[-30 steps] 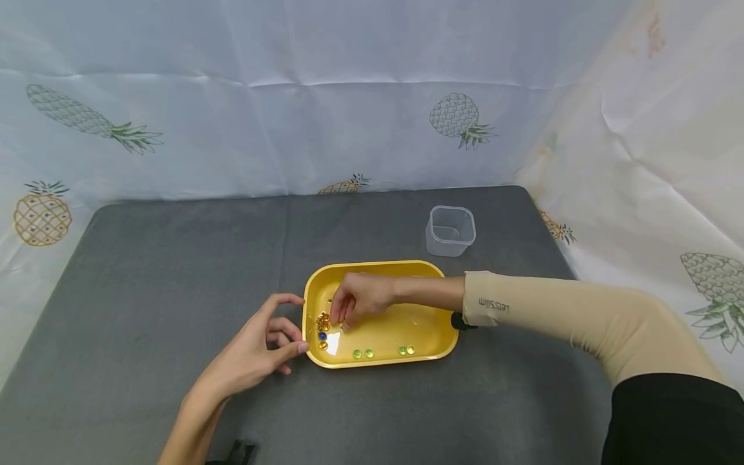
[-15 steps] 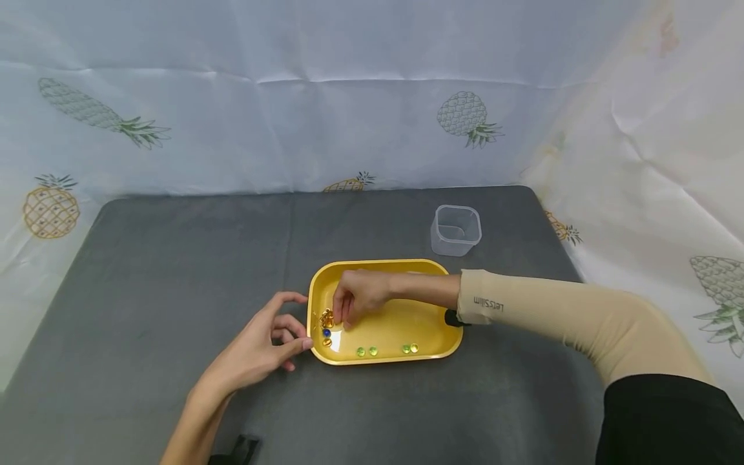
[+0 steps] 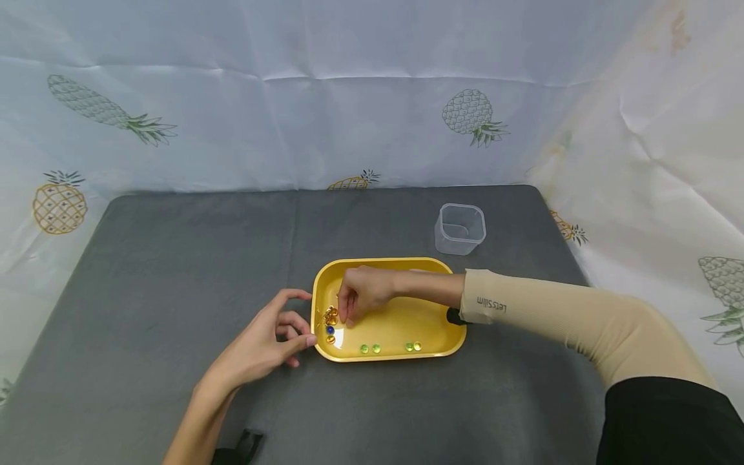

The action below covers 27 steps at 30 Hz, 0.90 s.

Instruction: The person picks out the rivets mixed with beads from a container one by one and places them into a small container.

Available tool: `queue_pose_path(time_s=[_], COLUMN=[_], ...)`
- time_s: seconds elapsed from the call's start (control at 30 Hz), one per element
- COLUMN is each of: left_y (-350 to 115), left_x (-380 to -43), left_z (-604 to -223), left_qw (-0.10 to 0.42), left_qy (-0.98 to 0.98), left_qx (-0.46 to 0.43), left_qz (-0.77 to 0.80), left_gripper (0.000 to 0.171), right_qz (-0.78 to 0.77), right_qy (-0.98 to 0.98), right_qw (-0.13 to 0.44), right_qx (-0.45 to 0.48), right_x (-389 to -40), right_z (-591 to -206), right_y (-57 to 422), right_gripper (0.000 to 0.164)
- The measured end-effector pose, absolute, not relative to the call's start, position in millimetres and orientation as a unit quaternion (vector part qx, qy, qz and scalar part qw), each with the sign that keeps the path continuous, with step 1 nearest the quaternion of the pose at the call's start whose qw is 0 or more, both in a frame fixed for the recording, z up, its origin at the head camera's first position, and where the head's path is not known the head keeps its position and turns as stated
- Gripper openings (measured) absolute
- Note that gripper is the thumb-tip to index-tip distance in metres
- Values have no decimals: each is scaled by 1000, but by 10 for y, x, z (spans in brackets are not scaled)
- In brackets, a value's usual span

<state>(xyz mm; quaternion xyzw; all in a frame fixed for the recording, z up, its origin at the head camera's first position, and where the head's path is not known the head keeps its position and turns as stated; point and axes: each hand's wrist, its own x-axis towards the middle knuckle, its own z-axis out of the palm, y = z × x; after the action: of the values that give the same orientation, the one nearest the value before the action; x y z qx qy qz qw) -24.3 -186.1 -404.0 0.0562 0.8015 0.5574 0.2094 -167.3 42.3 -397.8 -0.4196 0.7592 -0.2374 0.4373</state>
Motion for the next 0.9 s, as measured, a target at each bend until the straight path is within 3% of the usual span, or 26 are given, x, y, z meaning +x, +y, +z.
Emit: queue_pose_path(time_s=[0.9], left_y=[-1861], left_x=[-257], left_z=[-4064], left_qw=[210], left_qy=[805], left_qx=[46], left_qz=[553], left_gripper=[68], right_qz=[-270], right_qy=[734], right_qw=[410], right_qx=[-469], right_x=[-1699], right_z=[-3812], right_y=[455], right_gripper=[5])
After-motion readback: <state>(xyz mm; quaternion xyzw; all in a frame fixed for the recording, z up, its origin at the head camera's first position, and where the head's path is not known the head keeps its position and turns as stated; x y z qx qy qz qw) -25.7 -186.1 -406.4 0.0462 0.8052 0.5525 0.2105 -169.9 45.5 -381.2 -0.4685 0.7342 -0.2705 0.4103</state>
